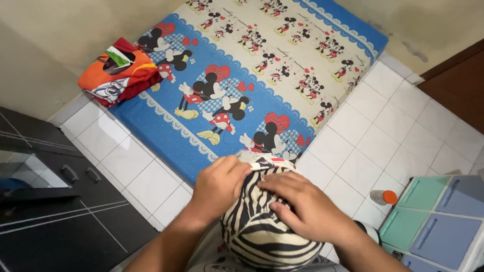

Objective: The person folds a striped garment and places it into a blue drawstring bag, then ties the bag closed. The person then moves to a different area and opens a zebra-striped bag, removes a folded cloth, and places it into the blue bag before tying it again.

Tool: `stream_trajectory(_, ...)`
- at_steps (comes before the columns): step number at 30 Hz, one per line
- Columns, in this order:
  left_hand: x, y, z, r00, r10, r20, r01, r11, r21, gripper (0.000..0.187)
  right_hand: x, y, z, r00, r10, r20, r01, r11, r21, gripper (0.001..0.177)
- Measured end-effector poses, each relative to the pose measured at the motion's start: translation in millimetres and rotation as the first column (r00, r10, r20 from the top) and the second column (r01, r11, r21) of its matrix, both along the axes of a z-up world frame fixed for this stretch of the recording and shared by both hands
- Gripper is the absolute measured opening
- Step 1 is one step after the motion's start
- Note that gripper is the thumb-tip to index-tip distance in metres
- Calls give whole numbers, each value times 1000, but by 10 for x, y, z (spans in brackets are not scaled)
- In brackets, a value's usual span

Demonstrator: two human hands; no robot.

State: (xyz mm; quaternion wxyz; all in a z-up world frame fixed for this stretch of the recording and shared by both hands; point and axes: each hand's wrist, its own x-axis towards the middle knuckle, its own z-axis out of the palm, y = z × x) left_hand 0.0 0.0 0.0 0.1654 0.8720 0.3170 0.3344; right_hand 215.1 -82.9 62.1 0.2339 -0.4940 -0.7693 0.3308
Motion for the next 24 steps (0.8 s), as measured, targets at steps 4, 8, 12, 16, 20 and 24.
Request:
stream_trajectory(4, -15, -46, 110, 996, -57, 70, 62, 996, -69, 14, -36, 59, 1, 981, -191, 38, 194, 958, -210, 46)
stream_trajectory(8, -24, -116, 302, 984, -88, 155, 97, 994, -52, 15, -50, 141, -103, 961, -274, -26, 275, 959, 63, 27)
stream_trajectory(12, -58, -164, 222, 980, -72, 186, 82, 995, -48, 12, -106, 211, -203, 977, -206, 46, 203, 977, 72, 9)
stream_trajectory(16, -145, -204, 172, 988, -51, 148, 74, 985, -153, 17, -128, 239, -343, 985, -167, 35, 166, 986, 21, 12)
stream_trajectory(20, -277, -212, 202, 999, -7, 47, 17, 978, -210, 17, -217, 252, -422, 990, -139, 29, 138, 990, 26, 13)
stream_trajectory(24, -398, -142, 215, 996, -79, -52, 49, 902, -430, 19, -405, 319, -312, 998, -50, -27, 56, 918, 392, 20)
